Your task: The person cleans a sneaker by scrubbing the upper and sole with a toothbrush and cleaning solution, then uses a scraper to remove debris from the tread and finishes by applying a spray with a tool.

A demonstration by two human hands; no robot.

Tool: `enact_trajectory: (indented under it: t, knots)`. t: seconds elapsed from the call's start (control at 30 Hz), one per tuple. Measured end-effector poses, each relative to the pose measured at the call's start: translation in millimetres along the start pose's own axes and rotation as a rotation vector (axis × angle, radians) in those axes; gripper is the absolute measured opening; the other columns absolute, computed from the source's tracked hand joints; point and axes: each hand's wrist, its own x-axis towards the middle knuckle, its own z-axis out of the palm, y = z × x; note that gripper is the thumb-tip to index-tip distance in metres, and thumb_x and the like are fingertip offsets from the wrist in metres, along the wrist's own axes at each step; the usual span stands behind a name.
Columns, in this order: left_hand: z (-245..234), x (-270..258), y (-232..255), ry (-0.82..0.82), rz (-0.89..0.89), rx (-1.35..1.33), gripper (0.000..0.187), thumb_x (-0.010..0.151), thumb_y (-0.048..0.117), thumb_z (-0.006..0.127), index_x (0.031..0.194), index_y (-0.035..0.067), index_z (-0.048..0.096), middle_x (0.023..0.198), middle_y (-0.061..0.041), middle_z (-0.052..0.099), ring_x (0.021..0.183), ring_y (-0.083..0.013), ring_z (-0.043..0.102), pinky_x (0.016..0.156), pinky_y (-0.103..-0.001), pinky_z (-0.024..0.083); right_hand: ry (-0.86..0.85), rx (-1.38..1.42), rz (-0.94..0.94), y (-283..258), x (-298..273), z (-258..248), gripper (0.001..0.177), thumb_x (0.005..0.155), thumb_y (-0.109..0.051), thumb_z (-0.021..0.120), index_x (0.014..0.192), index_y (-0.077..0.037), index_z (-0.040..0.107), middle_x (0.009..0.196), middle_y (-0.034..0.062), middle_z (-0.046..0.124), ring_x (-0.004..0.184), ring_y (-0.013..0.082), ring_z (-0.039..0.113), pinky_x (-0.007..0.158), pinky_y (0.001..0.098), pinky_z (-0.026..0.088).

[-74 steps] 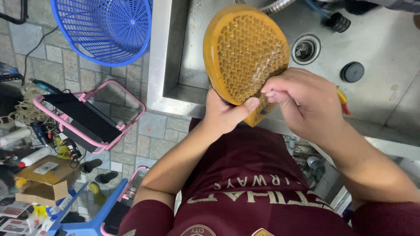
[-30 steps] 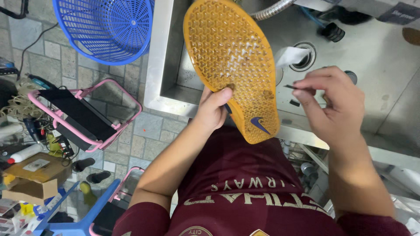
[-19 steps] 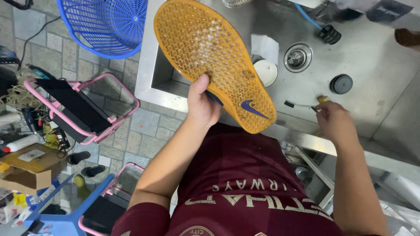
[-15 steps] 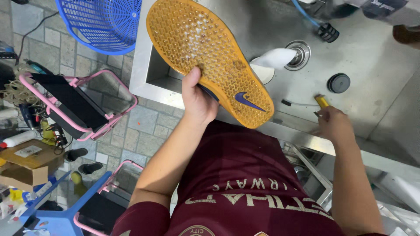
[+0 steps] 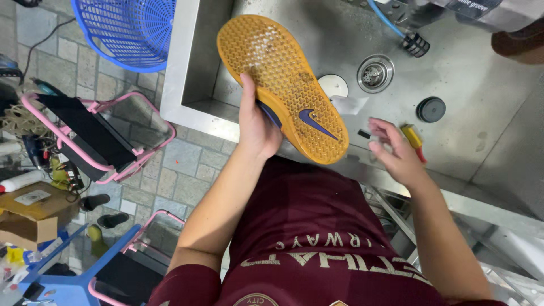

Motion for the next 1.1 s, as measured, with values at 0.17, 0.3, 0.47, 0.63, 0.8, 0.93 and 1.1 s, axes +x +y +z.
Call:
enact_trajectory:
  t: [0.17, 0.3, 0.47, 0.63, 0.8, 0.93, 1.1]
  knots:
    - [-25, 26, 12, -0.006, -0.178, 0.055, 0.086, 0.095, 0.071, 0.046, 0.150, 0.005, 0.046, 0.144, -0.012, 0.060, 0.133, -0.0281, 0.058, 0.114, -0.046, 0.046, -0.248, 0.767, -0.383, -107, 19, 85, 0.101, 0.092, -0.050, 0.073, 0.162, -0.013, 0.010, 0.164, 0.0106, 0.033, 0.152, 0.0216, 0.035, 0.125, 0.0377, 0.024]
    - [-64, 60, 33, 0.005, -0.223, 0.314, 0.091, 0.097, 0.078, 0.037, 0.153, 0.006, 0.044, 0.142, -0.015, 0.059, 0.125, -0.0305, 0.057, 0.093, -0.047, 0.045, 0.033, 0.705, -0.187, -132, 65, 134, 0.100, 0.086, -0.025, 0.076, 0.165, 0.000, 0.020, 0.162, 0.0151, 0.039, 0.153, 0.0271, 0.037, 0.129, 0.0447, 0.028]
    - [-96, 143, 102, 0.093, -0.145, 0.761, 0.100, 0.090, 0.084, 0.024, 0.154, 0.010, 0.045, 0.147, -0.011, 0.059, 0.129, -0.0269, 0.056, 0.104, -0.042, 0.044, 0.199, 0.958, -0.173, -158, 113, 180, 0.096, 0.085, -0.018, 0.073, 0.163, -0.001, 0.021, 0.158, 0.0141, 0.044, 0.151, 0.0273, 0.043, 0.128, 0.0440, 0.033]
    - [-114, 236, 135, -0.126, -0.400, 0.060, 0.084, 0.101, 0.074, 0.033, 0.145, 0.006, 0.053, 0.142, -0.016, 0.061, 0.130, -0.0365, 0.058, 0.116, -0.054, 0.042, 0.383, 1.077, -0.200, -184, 174, 228, 0.093, 0.085, -0.013, 0.073, 0.163, -0.005, 0.023, 0.158, 0.0122, 0.043, 0.150, 0.0259, 0.042, 0.127, 0.0426, 0.034]
    - [-130, 335, 131, -0.193, -0.438, 0.032, 0.067, 0.101, 0.058, 0.038, 0.132, 0.002, 0.060, 0.133, -0.019, 0.065, 0.124, -0.0384, 0.060, 0.112, -0.054, 0.046, 0.500, 1.196, -0.138, -182, 236, 228, 0.086, 0.087, -0.006, 0.070, 0.160, -0.008, 0.023, 0.154, 0.0106, 0.044, 0.146, 0.0246, 0.044, 0.123, 0.0424, 0.037]
    - [-138, 391, 112, -0.243, -0.421, 0.112, 0.066, 0.102, 0.057, 0.038, 0.131, 0.002, 0.060, 0.133, -0.019, 0.065, 0.123, -0.0379, 0.061, 0.112, -0.053, 0.046, 0.584, 1.213, -0.079, -173, 293, 199, 0.081, 0.091, -0.013, 0.071, 0.159, -0.008, 0.027, 0.151, 0.0104, 0.047, 0.142, 0.0238, 0.045, 0.120, 0.0411, 0.038]
    - [-147, 421, 115, -0.153, -0.362, 0.206, 0.065, 0.102, 0.057, 0.039, 0.131, 0.002, 0.060, 0.132, -0.019, 0.065, 0.122, -0.0374, 0.061, 0.110, -0.053, 0.047, 0.628, 0.941, -0.033, -181, 310, 202, 0.095, 0.083, -0.022, 0.083, 0.157, -0.005, 0.025, 0.151, 0.0148, 0.046, 0.145, 0.0280, 0.044, 0.121, 0.0412, 0.036]
